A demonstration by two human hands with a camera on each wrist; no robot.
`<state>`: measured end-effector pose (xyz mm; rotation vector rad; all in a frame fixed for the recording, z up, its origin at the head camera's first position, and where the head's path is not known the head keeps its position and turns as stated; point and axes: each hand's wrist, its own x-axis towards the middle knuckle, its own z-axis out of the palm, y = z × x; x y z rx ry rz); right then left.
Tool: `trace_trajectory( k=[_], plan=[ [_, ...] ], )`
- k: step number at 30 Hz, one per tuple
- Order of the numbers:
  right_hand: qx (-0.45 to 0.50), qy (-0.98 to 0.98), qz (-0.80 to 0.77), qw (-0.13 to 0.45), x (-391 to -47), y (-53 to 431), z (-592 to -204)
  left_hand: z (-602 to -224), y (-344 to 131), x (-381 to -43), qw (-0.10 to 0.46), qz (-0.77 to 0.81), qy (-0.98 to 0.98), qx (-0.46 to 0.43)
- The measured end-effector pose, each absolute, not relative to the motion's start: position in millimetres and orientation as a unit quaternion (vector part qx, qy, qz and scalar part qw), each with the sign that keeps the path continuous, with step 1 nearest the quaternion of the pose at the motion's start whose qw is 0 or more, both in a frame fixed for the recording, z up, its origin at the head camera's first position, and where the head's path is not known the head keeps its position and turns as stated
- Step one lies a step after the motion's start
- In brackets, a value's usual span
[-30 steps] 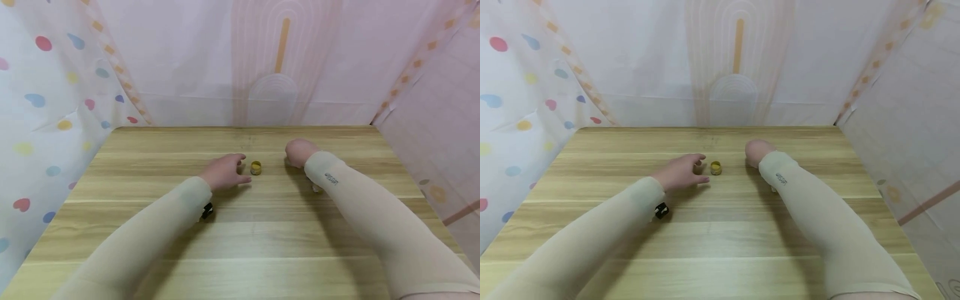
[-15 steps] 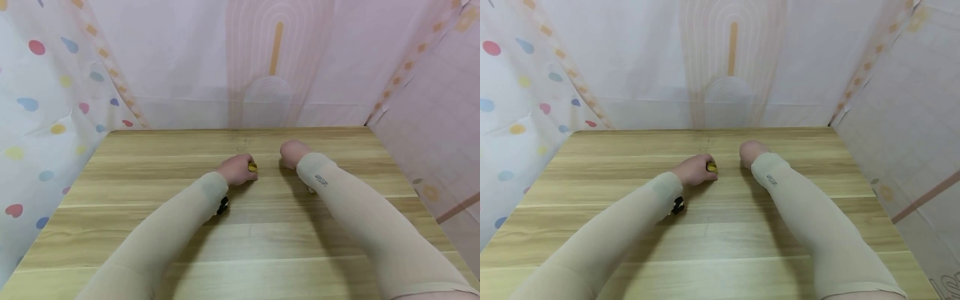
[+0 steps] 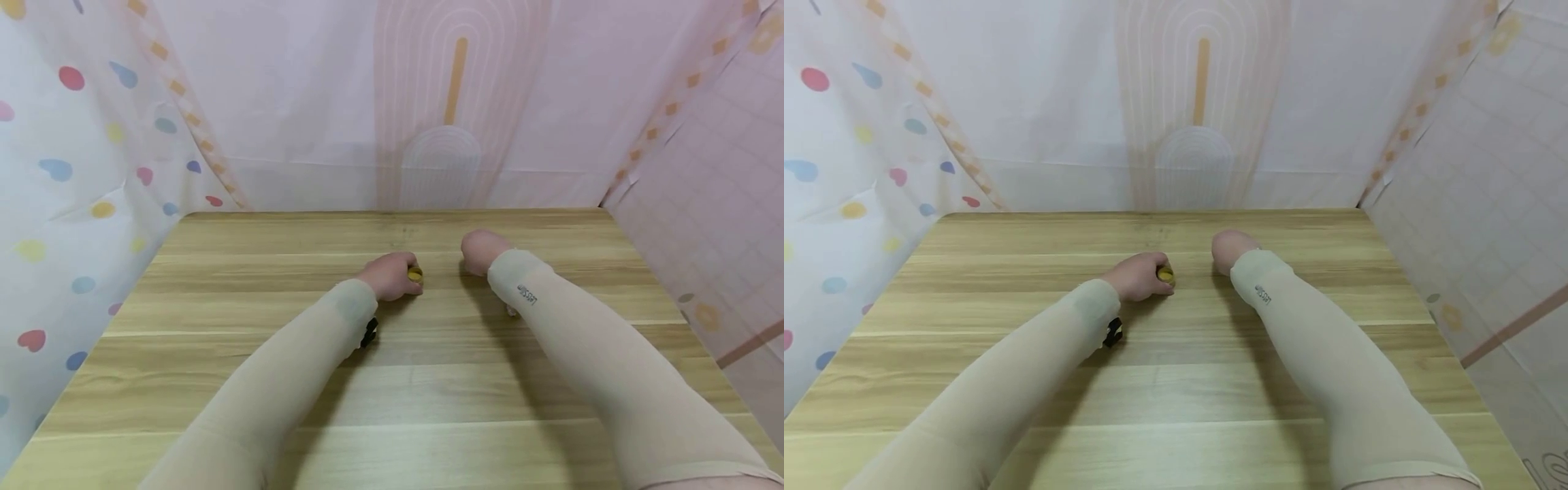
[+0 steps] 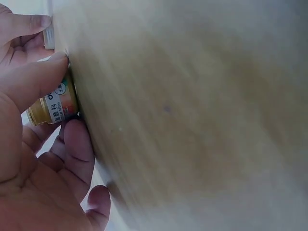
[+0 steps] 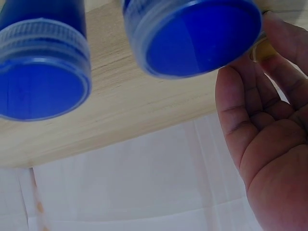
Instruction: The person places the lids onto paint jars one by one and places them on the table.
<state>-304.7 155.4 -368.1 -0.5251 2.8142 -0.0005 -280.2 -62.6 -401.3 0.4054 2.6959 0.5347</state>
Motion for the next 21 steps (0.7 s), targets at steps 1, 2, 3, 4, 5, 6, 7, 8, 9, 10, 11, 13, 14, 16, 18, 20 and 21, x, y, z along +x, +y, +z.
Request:
trace_trajectory(
  k=[1, 2, 3, 4, 5, 6, 7, 8, 9, 10, 11, 13, 14, 16, 18, 20, 21],
  plan=[
    [-0.180, 0.974, 0.000, 0.139, -304.8, 155.8, -367.9, -401.8, -62.1, -280.9, 0.181, 0.188, 0.954, 0.144],
    [-0.179, 0.974, 0.001, 0.138, -304.6, 156.1, -367.6, -402.3, -61.7, -281.6, 0.182, 0.188, 0.954, 0.145],
    [-0.178, 0.974, 0.001, 0.138, -304.5, 156.5, -367.3, -402.9, -61.2, -282.2, 0.182, 0.187, 0.954, 0.145],
    [-0.178, 0.974, 0.000, 0.138, -304.3, 156.7, -367.0, -403.3, -60.8, -282.8, 0.182, 0.186, 0.954, 0.146],
    [-0.178, 0.975, 0.000, 0.137, -304.2, 156.9, -366.8, -403.7, -60.4, -283.3, 0.182, 0.187, 0.954, 0.146],
    [-0.179, 0.975, -0.001, 0.136, -303.9, 157.1, -366.4, -404.3, -60.0, -283.8, 0.181, 0.187, 0.954, 0.146],
    [-0.180, 0.974, -0.001, 0.135, -304.0, 157.2, -366.4, -404.7, -59.9, -284.3, 0.181, 0.188, 0.954, 0.146],
    [-0.181, 0.974, 0.000, 0.133, -304.1, 157.5, -366.4, -405.2, -59.8, -284.7, 0.181, 0.189, 0.954, 0.145],
    [-0.182, 0.974, 0.001, 0.132, -304.1, 157.6, -366.4, -405.7, -59.8, -285.0, 0.180, 0.190, 0.954, 0.145],
    [-0.183, 0.974, 0.002, 0.131, -304.1, 157.8, -366.5, -406.1, -59.8, -285.2, 0.180, 0.191, 0.954, 0.145],
    [-0.183, 0.974, 0.003, 0.131, -304.0, 157.9, -366.6, -406.7, -59.8, -285.4, 0.180, 0.192, 0.954, 0.144],
    [-0.182, 0.975, 0.005, 0.131, -303.5, 157.9, -366.5, -407.7, -60.1, -285.9, 0.180, 0.193, 0.954, 0.145],
    [-0.181, 0.975, 0.005, 0.131, -303.4, 157.8, -366.5, -408.0, -60.4, -286.2, 0.180, 0.193, 0.954, 0.145],
    [-0.180, 0.975, 0.004, 0.132, -303.1, 157.7, -366.2, -408.8, -60.6, -286.6, 0.180, 0.194, 0.953, 0.145],
    [-0.178, 0.975, 0.002, 0.132, -303.4, 157.6, -366.8, -409.4, -60.8, -286.8, 0.181, 0.194, 0.953, 0.145],
    [-0.179, 0.975, 0.001, 0.133, -304.0, 157.6, -367.7, -409.8, -60.9, -286.9, 0.182, 0.194, 0.953, 0.144],
    [-0.179, 0.975, 0.001, 0.133, -304.0, 157.6, -367.8, -409.9, -60.7, -286.7, 0.182, 0.194, 0.953, 0.144]
  ],
)
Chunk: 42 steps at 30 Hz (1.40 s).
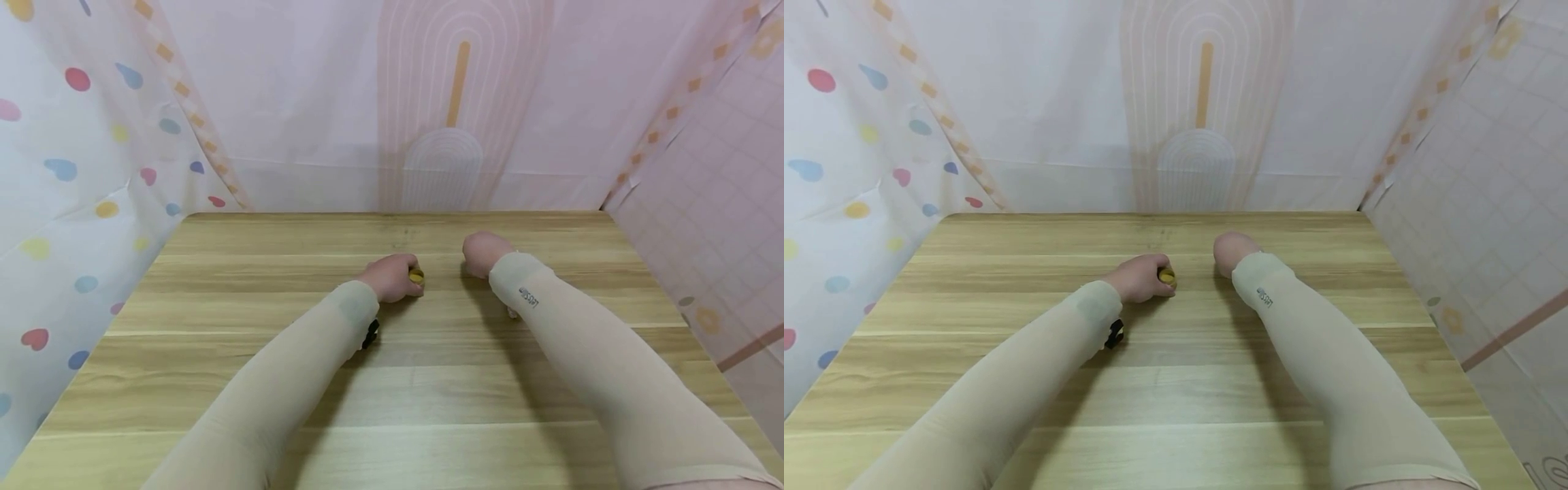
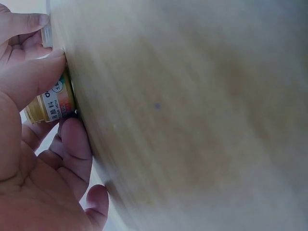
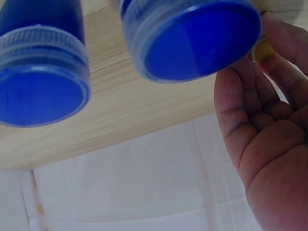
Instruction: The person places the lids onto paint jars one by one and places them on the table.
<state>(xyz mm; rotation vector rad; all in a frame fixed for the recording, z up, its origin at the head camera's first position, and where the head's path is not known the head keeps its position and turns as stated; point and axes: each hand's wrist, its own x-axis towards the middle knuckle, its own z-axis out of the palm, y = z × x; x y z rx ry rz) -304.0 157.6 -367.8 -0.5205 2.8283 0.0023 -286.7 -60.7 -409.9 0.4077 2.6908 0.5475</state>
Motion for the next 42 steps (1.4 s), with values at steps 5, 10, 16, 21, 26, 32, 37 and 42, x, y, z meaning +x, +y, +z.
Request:
trace_trajectory(
  k=[5, 10, 16, 21, 26, 32, 37, 42],
  plan=[
    [-0.187, 0.974, 0.003, 0.130, -303.8, 158.1, -367.3, -408.5, -60.0, -285.9, 0.184, 0.190, 0.953, 0.144],
    [-0.189, 0.973, 0.002, 0.133, -305.5, 158.1, -367.9, -404.7, -60.9, -285.0, 0.189, 0.187, 0.953, 0.146],
    [-0.192, 0.971, -0.001, 0.144, -311.8, 157.7, -375.4, -402.2, -65.2, -284.5, 0.198, 0.169, 0.953, 0.157],
    [-0.203, 0.968, 0.002, 0.149, -313.6, 161.6, -377.9, -401.8, -72.3, -283.5, 0.188, 0.168, 0.953, 0.168],
    [-0.210, 0.968, -0.005, 0.139, -308.7, 165.4, -373.5, -399.4, -82.4, -281.0, 0.179, 0.198, 0.948, 0.174],
    [-0.206, 0.969, -0.088, 0.107, -292.4, 162.6, -358.8, -393.8, -94.5, -275.3, 0.182, 0.237, 0.939, 0.171],
    [-0.216, 0.959, -0.166, 0.083, -273.6, 154.6, -349.8, -389.0, -101.3, -266.8, 0.168, 0.256, 0.934, 0.186],
    [-0.242, 0.936, -0.244, 0.080, -255.3, 145.1, -347.6, -383.5, -105.7, -255.3, 0.150, 0.279, 0.925, 0.208]
  ],
)
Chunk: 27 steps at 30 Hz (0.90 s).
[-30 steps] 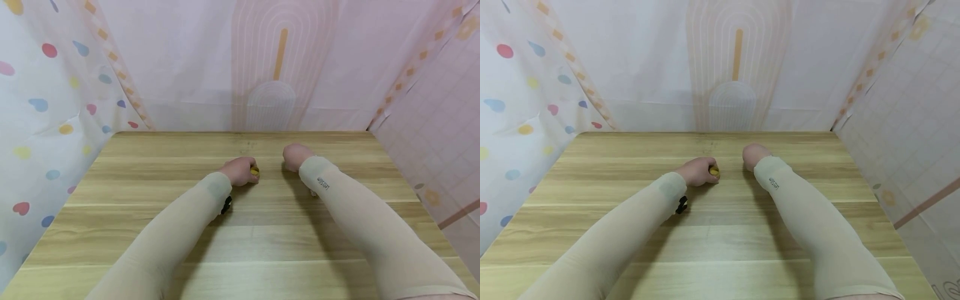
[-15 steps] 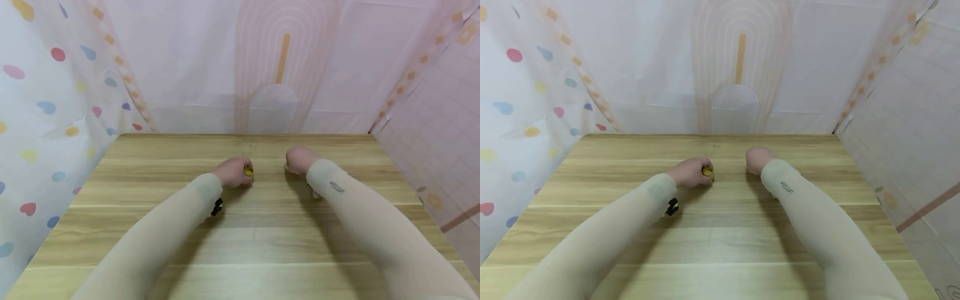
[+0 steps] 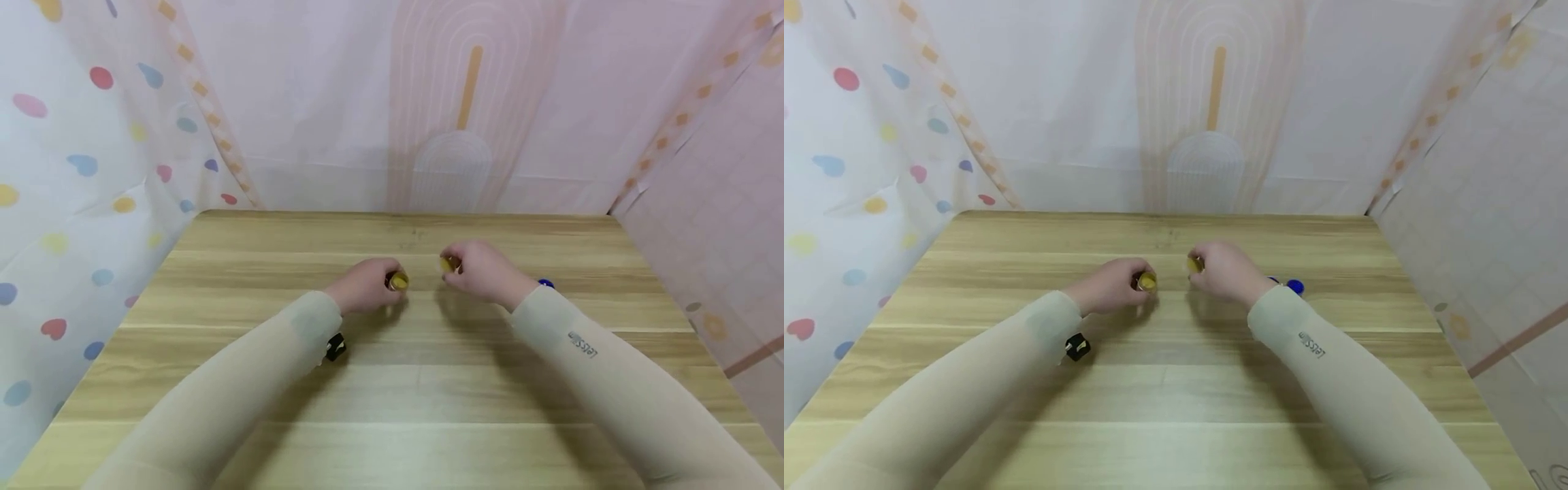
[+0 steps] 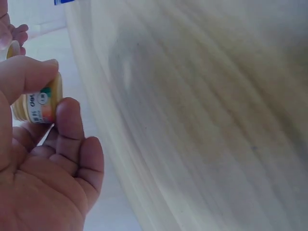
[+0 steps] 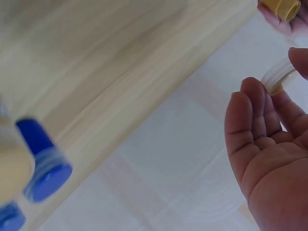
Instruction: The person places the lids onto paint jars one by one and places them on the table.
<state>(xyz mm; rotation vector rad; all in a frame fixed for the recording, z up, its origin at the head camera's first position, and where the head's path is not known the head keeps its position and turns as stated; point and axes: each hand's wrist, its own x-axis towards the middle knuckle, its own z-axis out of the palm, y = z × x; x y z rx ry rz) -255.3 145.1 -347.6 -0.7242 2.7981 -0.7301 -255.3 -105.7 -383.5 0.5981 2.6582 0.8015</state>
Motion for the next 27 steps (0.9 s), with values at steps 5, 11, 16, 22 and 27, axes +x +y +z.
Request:
trace_trajectory(
  k=[5, 11, 16, 22, 27],
  plan=[
    [-0.255, 0.916, -0.296, 0.085, -238.6, 137.0, -347.8, -384.6, -109.2, -246.6, 0.146, 0.304, 0.916, 0.218],
    [-0.279, 0.904, -0.315, 0.074, -227.6, 128.4, -350.3, -386.1, -109.8, -237.8, 0.127, 0.313, 0.913, 0.228],
    [-0.291, 0.900, -0.316, 0.069, -221.0, 122.2, -351.3, -385.9, -109.7, -233.1, 0.119, 0.314, 0.913, 0.234],
    [-0.304, 0.898, -0.311, 0.067, -216.4, 115.8, -353.2, -386.6, -109.2, -230.4, 0.110, 0.309, 0.915, 0.236],
    [-0.309, 0.895, -0.313, 0.071, -214.6, 111.9, -353.8, -387.1, -107.2, -228.3, 0.102, 0.304, 0.915, 0.246]
  ],
)
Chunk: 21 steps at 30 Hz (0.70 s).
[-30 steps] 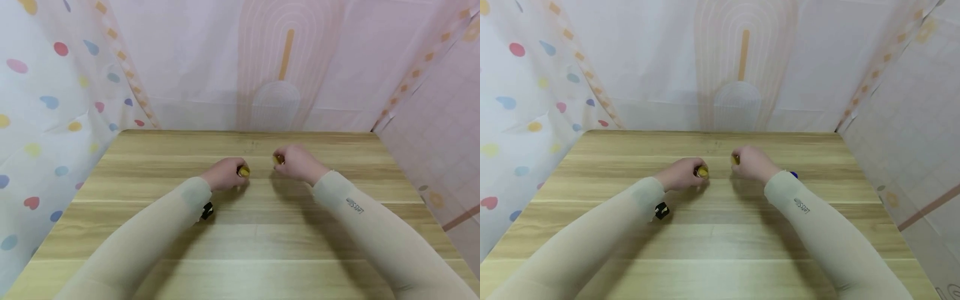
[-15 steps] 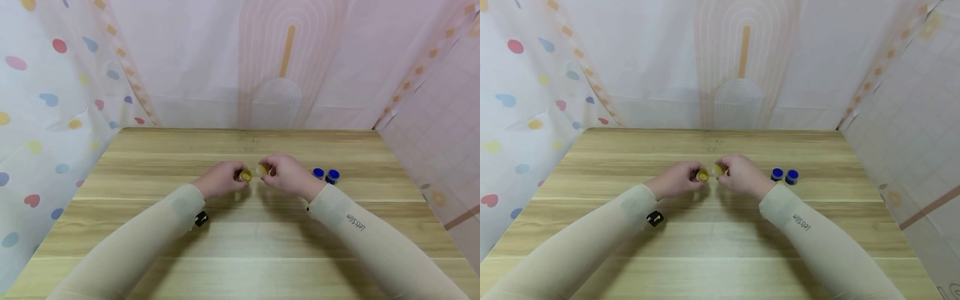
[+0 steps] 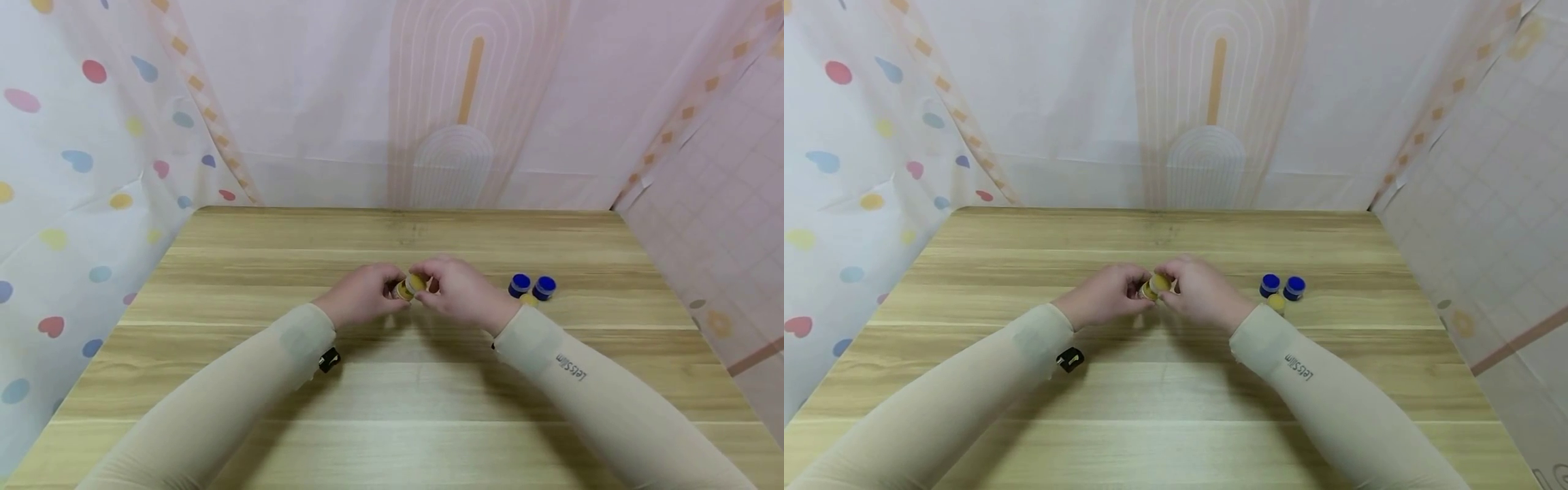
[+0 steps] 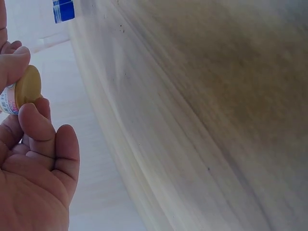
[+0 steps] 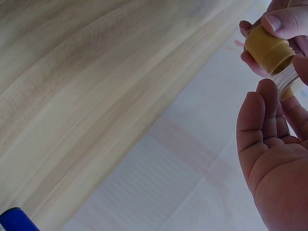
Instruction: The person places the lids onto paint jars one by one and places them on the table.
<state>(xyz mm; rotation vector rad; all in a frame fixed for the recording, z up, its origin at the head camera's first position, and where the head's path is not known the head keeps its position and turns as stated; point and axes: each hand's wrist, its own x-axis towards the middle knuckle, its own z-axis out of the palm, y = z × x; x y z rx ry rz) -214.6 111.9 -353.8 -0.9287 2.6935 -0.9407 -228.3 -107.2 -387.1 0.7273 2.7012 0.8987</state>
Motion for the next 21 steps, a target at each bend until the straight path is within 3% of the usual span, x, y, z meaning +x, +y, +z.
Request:
trace_trajectory(
  k=[21],
  plan=[
    [-0.308, 0.904, -0.286, 0.081, -211.5, 106.0, -358.1, -388.1, -105.9, -225.5, 0.093, 0.293, 0.915, 0.262]
  ],
)
